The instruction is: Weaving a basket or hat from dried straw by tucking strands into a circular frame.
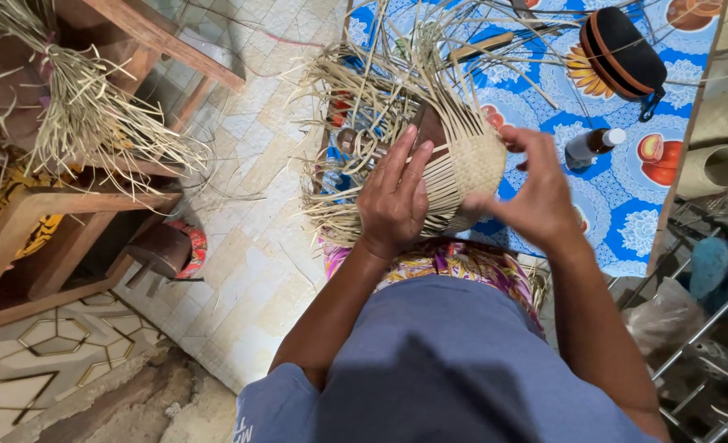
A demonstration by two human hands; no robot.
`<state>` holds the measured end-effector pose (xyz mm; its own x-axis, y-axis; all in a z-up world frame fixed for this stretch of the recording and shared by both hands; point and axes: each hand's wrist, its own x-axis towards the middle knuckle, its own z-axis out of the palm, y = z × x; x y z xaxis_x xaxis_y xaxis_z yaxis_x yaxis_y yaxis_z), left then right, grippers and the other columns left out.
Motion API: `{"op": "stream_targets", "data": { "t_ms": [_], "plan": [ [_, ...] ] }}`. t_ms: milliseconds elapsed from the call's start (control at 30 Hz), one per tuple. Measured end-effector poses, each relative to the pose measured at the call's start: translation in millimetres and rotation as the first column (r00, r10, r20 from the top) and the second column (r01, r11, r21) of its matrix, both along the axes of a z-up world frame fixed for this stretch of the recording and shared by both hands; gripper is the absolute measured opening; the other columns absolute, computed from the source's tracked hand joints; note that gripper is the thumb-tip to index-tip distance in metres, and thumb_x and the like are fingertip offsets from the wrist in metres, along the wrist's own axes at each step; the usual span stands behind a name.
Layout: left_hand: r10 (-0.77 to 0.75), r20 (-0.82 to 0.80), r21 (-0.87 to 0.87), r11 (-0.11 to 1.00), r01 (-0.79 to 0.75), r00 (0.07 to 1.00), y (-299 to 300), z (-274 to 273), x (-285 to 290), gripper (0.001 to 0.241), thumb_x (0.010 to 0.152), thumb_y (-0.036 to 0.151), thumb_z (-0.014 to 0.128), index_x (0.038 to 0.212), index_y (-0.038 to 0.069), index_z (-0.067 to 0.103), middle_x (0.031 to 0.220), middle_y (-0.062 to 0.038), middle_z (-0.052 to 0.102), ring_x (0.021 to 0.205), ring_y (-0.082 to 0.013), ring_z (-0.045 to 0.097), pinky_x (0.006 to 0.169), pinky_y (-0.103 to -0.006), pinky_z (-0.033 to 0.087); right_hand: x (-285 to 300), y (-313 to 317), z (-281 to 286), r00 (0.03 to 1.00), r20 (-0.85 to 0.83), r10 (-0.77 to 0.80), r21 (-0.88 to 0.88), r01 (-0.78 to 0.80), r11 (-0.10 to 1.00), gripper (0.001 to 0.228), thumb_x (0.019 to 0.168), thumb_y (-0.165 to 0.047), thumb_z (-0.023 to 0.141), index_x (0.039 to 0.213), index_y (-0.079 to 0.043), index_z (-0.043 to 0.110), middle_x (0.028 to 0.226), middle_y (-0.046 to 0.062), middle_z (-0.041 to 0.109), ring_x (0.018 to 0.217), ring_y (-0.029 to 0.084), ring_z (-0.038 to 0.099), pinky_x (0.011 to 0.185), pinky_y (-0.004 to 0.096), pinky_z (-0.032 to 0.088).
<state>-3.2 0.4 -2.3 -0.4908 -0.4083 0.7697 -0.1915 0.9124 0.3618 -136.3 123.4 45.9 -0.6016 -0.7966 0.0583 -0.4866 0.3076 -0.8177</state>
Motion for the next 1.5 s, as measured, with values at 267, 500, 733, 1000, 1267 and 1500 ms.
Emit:
{"op": "stream_targets", "data": {
  "t_ms": [267, 500, 733, 1000, 1267, 1500],
  "plan": [
    [-0.043, 0.0, 0.014, 0.999, 0.043, 0.999, -0.1, 3.8, -2.1, 0.037, 0.09, 0.018, 0.033, 0.112, 0.005, 0.06, 0.118, -0.017, 0.055, 0.105, -0.0267, 0.059, 0.089, -0.032, 0.047, -7.0, 4.1, -35.1, 0.995, 0.079, 0.067, -0.18, -0.052, 0.982, 0.081, 0.056, -0.027, 0.085, 0.118, 0.0, 0.041, 0.113, 0.015, 0.036, 0.109, 0.037, 0.043, 0.082, 0.05, 0.042],
    [-0.055, 0.006, 0.022, 0.998, 0.055, 0.998, -0.1, 3.8, -4.4, 0.038, 0.09, 0.019, 0.032, 0.111, 0.004, 0.06, 0.117, -0.018, 0.056, 0.103, -0.0281, 0.059, 0.088, -0.0326, 0.047, -25.9, -4.9, -65.7, 0.964, 0.267, -0.015, -0.179, 0.065, 0.982, 0.056, 0.063, -0.029, 0.083, 0.099, -0.003, 0.048, 0.111, 0.013, 0.04, 0.103, 0.029, 0.044, 0.072, 0.039, 0.039],
    [-0.049, -0.001, 0.024, 0.999, 0.049, 0.999, 1.0, 5.6, -4.2, 0.038, 0.09, 0.019, 0.032, 0.111, 0.004, 0.06, 0.117, -0.018, 0.056, 0.103, -0.0282, 0.059, 0.087, -0.0329, 0.047, -34.2, -22.1, -68.7, 0.908, 0.406, -0.104, -0.148, 0.178, 0.973, 0.036, 0.071, -0.028, 0.08, 0.079, -0.007, 0.052, 0.084, 0.002, 0.05, 0.08, 0.01, 0.049, 0.059, 0.02, 0.037],
    [-0.116, -0.033, 0.199, 0.973, 0.12, 0.993, 11.1, 8.0, 5.2, 0.04, 0.093, 0.019, 0.029, 0.121, 0.001, 0.051, 0.125, -0.019, 0.05, 0.113, -0.0301, 0.053, 0.094, -0.0359, 0.043, 2.4, -14.7, -56.8, 0.761, 0.587, -0.277, -0.198, 0.466, 0.862, 0.033, 0.094, -0.035, 0.048, 0.106, -0.005, 0.046, 0.101, 0.007, 0.048, 0.094, 0.016, 0.044, 0.076, 0.032, 0.036],
    [-0.259, -0.262, 0.867, 0.36, 0.344, 0.93, 8.4, 6.3, 19.9, 0.049, 0.097, 0.025, 0.016, 0.14, 0.002, 0.02, 0.147, -0.013, 0.016, 0.136, -0.0312, -0.002, 0.11, -0.0422, -0.005, 54.8, -25.6, -42.6, 0.555, 0.828, 0.082, -0.444, 0.559, 0.7, 0.059, 0.096, -0.047, 0.023, 0.14, -0.008, 0.018, 0.143, 0.014, 0.024, 0.132, 0.027, 0.024, 0.11, 0.042, 0.022],
    [-0.171, -0.256, 0.887, 0.35, 0.302, 0.951, 16.1, 25.5, 9.6, 0.054, 0.095, 0.03, 0.015, 0.14, 0.0, 0.01, 0.147, -0.017, 0.007, 0.135, -0.0359, -0.006, 0.107, -0.0463, -0.008, 46.6, -27.5, -81.3, 0.547, 0.826, 0.132, -0.488, 0.578, 0.654, 0.052, 0.098, -0.04, 0.026, 0.14, -0.011, 0.019, 0.144, 0.01, 0.024, 0.133, 0.023, 0.024, 0.11, 0.041, 0.022]
  ]
}}
